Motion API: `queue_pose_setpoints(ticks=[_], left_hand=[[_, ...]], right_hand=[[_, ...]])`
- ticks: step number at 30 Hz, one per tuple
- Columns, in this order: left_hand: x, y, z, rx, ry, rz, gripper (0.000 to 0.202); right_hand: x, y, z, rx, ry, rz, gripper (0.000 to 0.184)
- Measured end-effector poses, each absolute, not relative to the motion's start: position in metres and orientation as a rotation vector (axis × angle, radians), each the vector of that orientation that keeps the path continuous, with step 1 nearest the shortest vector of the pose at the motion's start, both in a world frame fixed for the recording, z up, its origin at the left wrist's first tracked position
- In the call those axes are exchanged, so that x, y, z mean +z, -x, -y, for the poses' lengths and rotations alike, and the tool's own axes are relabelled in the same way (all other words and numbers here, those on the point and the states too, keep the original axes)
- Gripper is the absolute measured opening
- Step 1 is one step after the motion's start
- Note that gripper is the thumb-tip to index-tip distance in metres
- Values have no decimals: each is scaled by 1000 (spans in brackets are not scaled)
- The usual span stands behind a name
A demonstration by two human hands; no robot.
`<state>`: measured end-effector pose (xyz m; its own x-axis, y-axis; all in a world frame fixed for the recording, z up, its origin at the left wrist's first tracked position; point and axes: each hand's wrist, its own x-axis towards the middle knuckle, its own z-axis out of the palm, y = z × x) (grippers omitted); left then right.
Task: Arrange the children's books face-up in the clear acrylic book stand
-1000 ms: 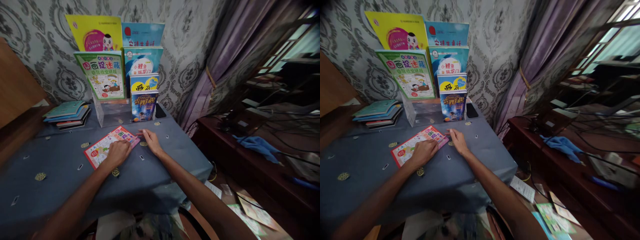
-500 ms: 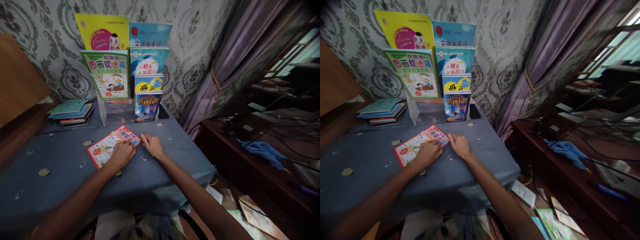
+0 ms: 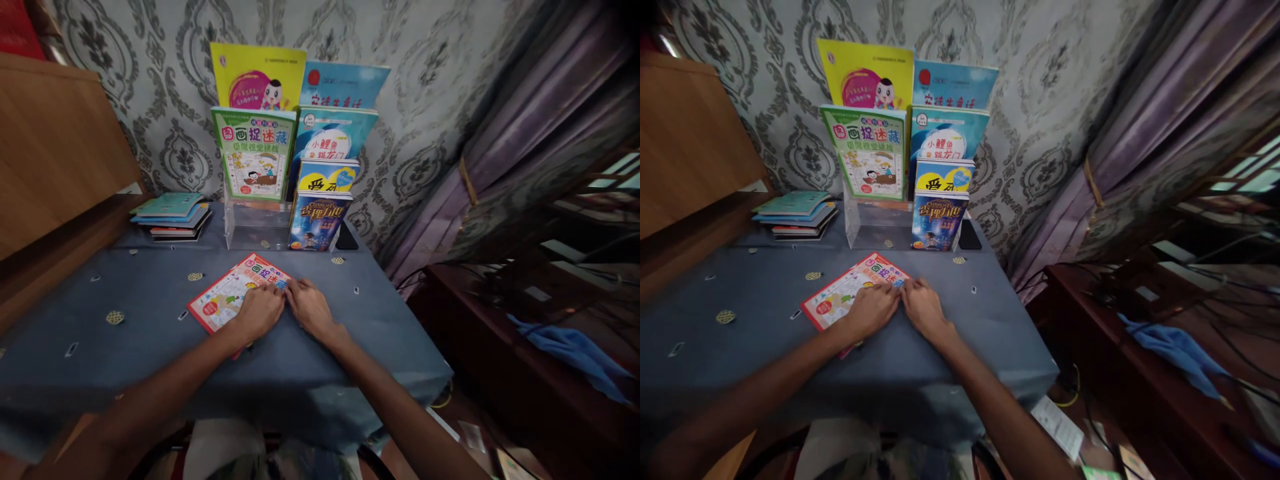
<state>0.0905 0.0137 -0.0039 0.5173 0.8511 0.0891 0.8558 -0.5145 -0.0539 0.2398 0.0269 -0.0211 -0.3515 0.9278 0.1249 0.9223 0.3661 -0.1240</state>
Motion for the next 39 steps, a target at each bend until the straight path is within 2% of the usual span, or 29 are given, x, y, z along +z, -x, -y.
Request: queue_pose_setpoints(ticks=[6, 11, 17, 24, 30, 39], left_hand=[[-3, -71, -18, -131, 2703, 1558, 32], [-14, -41, -14, -319, 2856, 1378, 32], [-22, -26, 26, -254, 2965, 1172, 55], [-24, -43, 57, -215, 2839, 1116, 33], [-35, -43, 61, -305, 2757, 1038, 25], [-39, -42, 64, -512, 2788, 1078, 24]], right_hand=[[-26, -232, -59, 105, 1575, 2442, 33], [-32, -223, -70, 149, 1541, 2429, 42], [-37, -221, -67, 180, 1532, 2396, 43], [-41, -219, -68, 197, 1538, 2375, 44], [-40, -224, -59, 260, 1472, 2354, 40], [-49, -259, -6, 767, 1144, 1987, 30]])
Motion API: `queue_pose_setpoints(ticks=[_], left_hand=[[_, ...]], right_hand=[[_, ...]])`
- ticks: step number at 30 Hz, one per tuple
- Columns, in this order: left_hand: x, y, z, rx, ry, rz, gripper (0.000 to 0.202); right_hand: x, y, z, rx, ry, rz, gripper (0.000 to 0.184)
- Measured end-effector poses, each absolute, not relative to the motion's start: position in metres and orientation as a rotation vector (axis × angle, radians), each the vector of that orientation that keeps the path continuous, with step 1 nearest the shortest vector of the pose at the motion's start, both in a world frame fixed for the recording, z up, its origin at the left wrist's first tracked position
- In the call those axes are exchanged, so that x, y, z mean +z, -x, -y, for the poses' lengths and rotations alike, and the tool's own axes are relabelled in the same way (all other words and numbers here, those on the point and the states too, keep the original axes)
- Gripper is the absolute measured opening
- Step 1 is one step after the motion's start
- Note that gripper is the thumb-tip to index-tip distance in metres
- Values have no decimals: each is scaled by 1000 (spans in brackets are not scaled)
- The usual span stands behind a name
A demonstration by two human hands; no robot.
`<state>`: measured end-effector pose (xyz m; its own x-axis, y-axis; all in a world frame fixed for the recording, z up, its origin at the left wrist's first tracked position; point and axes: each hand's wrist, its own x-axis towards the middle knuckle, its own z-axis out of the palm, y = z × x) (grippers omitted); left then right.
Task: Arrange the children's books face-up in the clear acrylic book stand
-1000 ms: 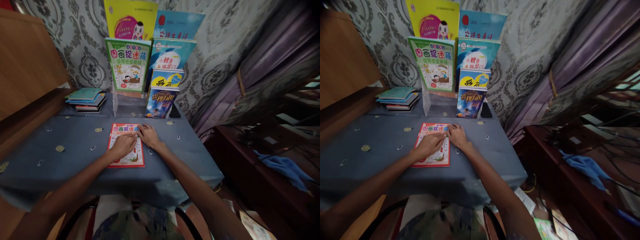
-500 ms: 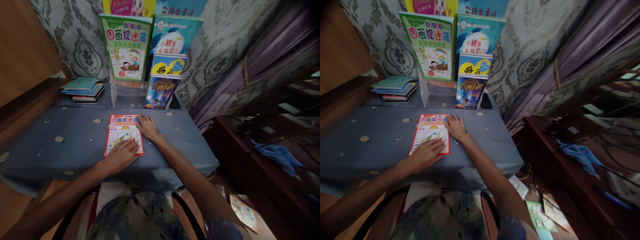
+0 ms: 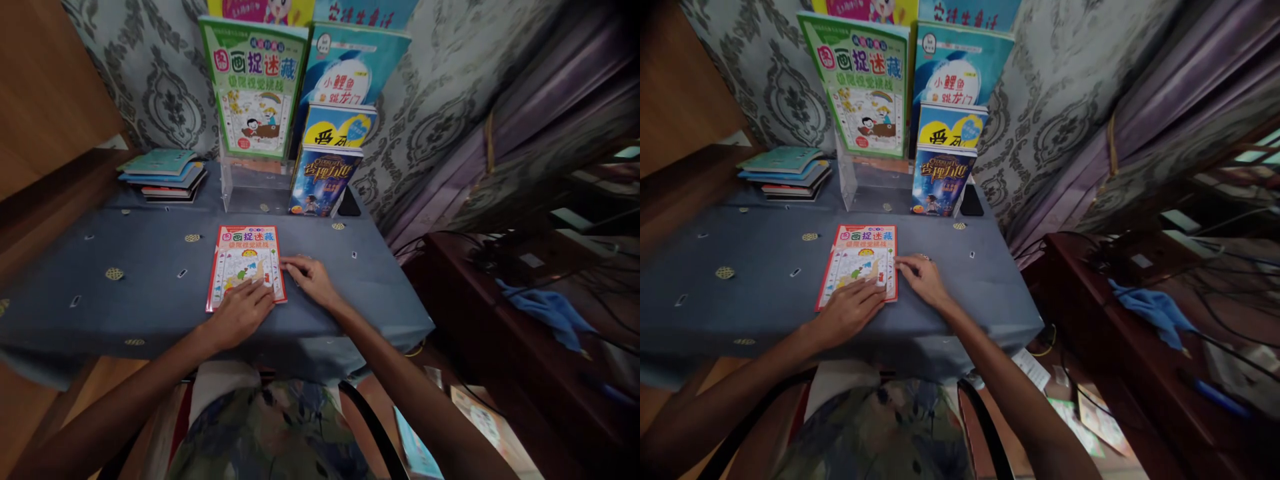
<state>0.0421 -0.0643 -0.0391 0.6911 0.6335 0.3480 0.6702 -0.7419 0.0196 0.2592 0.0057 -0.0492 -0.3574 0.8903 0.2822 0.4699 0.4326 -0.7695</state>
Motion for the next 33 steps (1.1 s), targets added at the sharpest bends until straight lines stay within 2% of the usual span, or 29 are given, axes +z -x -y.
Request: queue_pose_setpoints(ticks=[9, 17, 22, 29, 33], left_hand=[[-27, -44, 64, -566, 2848, 1147, 32], [-26, -42, 63, -645, 2849, 1121, 29], [-31, -43, 66, -617, 2861, 1152, 27], [-37, -40, 71, -661, 2846, 1174, 23], [-25, -18, 42, -666, 2795, 1462, 26]], right_hand=[[-44, -270, 42, 1062, 1012, 1839, 34], [-39, -271, 44, 1057, 978, 1811, 33], [-38, -270, 47, 902, 966, 1933, 33], [-41, -265, 53, 473, 945, 2234, 30], [-40, -265, 57, 391, 906, 2258, 28]])
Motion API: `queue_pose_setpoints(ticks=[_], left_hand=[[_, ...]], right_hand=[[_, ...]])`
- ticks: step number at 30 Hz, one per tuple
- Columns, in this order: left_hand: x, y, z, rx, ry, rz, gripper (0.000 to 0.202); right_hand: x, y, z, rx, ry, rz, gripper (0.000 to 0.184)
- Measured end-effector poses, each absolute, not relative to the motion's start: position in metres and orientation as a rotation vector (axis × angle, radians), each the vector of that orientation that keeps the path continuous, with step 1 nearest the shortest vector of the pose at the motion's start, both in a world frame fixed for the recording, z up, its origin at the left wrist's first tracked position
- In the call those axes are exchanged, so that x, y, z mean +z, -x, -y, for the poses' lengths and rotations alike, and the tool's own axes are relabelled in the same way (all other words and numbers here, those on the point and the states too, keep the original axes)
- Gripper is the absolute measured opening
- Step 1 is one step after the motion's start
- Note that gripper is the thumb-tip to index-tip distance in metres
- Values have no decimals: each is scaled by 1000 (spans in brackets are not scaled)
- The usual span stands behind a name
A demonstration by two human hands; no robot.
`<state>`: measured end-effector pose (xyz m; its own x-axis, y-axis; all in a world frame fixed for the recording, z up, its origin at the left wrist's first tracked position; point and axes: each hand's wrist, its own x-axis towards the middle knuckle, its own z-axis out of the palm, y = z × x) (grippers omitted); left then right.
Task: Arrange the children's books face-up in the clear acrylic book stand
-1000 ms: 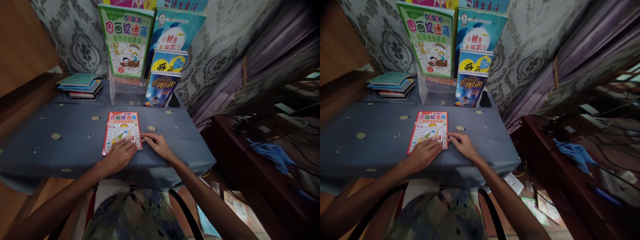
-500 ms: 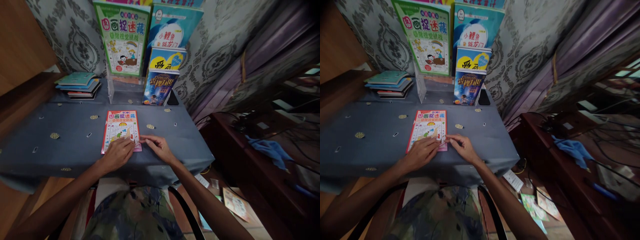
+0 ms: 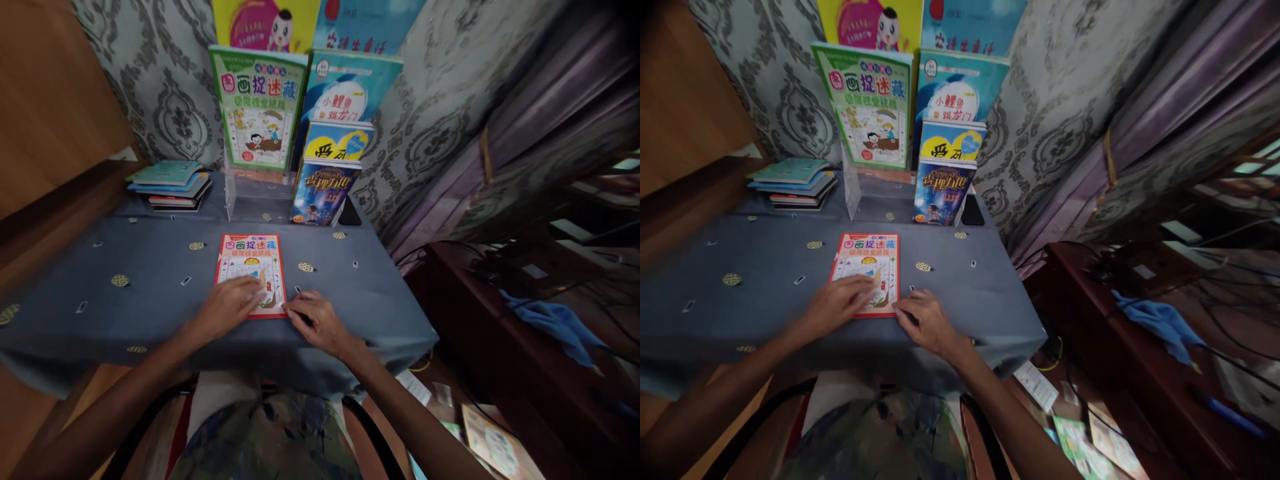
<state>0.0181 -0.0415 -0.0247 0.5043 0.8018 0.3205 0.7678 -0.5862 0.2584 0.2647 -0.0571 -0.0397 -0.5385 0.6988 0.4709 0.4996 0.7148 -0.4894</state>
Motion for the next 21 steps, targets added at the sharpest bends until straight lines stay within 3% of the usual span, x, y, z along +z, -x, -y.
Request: queue_pose_setpoints(ticks=[3, 6, 11, 17, 21], left_hand=[[-17, 4, 6, 517, -2469, -1830, 34], [-18, 18, -25, 481, -2270, -1972, 38], [-22, 24, -56, 919, -1612, -1745, 41], [-3, 22, -63, 838, -1388, -1496, 44], [32, 16, -54, 869, -1399, -1108, 53]], right_hand=[[-40, -266, 61, 363, 885, 2274, 26], [-39, -266, 64, 338, 859, 2284, 24], [-39, -267, 63, 305, 824, 2284, 22], [-41, -266, 65, 320, 787, 2236, 20], [-33, -264, 57, 417, 858, 2251, 24]])
